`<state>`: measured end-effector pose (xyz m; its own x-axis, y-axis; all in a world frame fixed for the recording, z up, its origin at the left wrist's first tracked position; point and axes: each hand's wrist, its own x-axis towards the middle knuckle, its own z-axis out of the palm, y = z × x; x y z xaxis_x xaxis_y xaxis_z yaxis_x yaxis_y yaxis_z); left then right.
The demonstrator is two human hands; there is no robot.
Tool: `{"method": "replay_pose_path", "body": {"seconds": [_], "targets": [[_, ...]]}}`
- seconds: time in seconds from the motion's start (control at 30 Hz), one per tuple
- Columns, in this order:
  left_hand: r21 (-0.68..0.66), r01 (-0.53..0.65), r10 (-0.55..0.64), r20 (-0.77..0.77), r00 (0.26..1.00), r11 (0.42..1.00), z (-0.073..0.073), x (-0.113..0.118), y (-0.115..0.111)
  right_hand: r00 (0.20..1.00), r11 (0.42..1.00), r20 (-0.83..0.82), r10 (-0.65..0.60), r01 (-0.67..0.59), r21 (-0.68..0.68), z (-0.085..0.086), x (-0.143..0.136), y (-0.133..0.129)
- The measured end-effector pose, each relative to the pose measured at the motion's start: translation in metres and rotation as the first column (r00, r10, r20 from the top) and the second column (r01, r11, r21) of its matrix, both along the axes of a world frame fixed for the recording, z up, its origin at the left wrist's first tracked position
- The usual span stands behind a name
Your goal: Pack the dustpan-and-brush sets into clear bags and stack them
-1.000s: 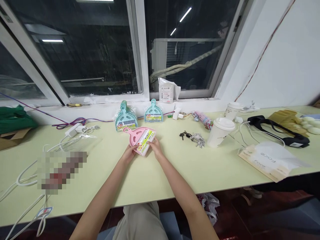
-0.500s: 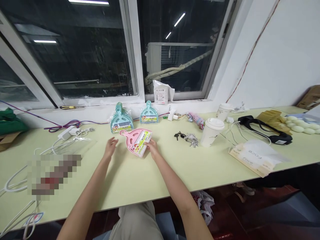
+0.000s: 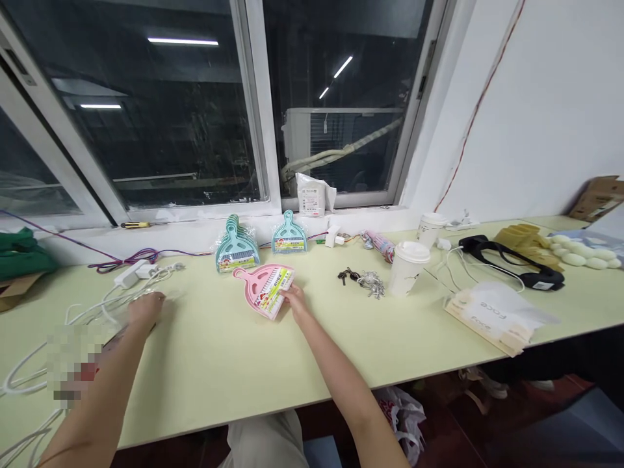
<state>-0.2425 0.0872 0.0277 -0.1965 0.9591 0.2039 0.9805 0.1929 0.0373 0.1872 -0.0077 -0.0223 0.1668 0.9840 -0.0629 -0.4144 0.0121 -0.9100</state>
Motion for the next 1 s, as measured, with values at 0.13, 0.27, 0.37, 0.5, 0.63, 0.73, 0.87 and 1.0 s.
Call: {"method": "replay_pose_path", "body": {"seconds": [0.13, 0.27, 0.37, 0.5, 0.63, 0.73, 0.87, 1.0], "targets": [[0.093, 0.113, -0.115, 0.016, 0.993, 0.989, 0.013, 0.036, -0.014, 1.0, 1.0, -0.008, -0.005, 0.006, 0.008, -0.002, 0.0, 0.003], [0.18, 0.142, -0.2, 0.364, 0.91, 0.973, 0.009, 0.1, -0.049, 0.997, 0.998, -0.046, -0.063, 0.061, -0.035, -0.006, 0.003, 0.005], [0.165, 0.393, -0.378, 0.738, 0.56, 0.905, -0.008, 0.15, -0.078, 0.992, 0.993, -0.062, -0.111, 0.109, -0.045, -0.003, 0.008, 0.003], [0.267, 0.562, -0.581, 0.636, 0.507, 0.783, -0.028, 0.181, -0.103, 0.993, 0.991, -0.02, -0.119, 0.118, -0.07, 0.006, 0.022, -0.003], [0.247, 0.342, -0.4, 0.246, 0.883, 0.907, -0.028, 0.182, -0.109, 0.997, 0.994, 0.033, -0.077, 0.079, -0.071, 0.014, 0.034, -0.006], [0.14, 0.294, -0.313, 0.141, 0.939, 0.946, -0.024, 0.183, -0.106, 0.997, 0.997, 0.072, 0.042, -0.036, -0.073, 0.018, 0.036, -0.007], [-0.043, 0.34, -0.332, 0.127, 0.935, 0.94, -0.025, 0.188, -0.103, 0.964, 0.967, 0.095, 0.248, -0.24, -0.091, 0.024, 0.036, -0.012], [-0.061, 0.283, -0.28, 0.057, 0.958, 0.957, -0.025, 0.179, -0.101, 0.923, 0.926, 0.114, 0.368, -0.352, -0.133, 0.032, 0.035, -0.018]]}}
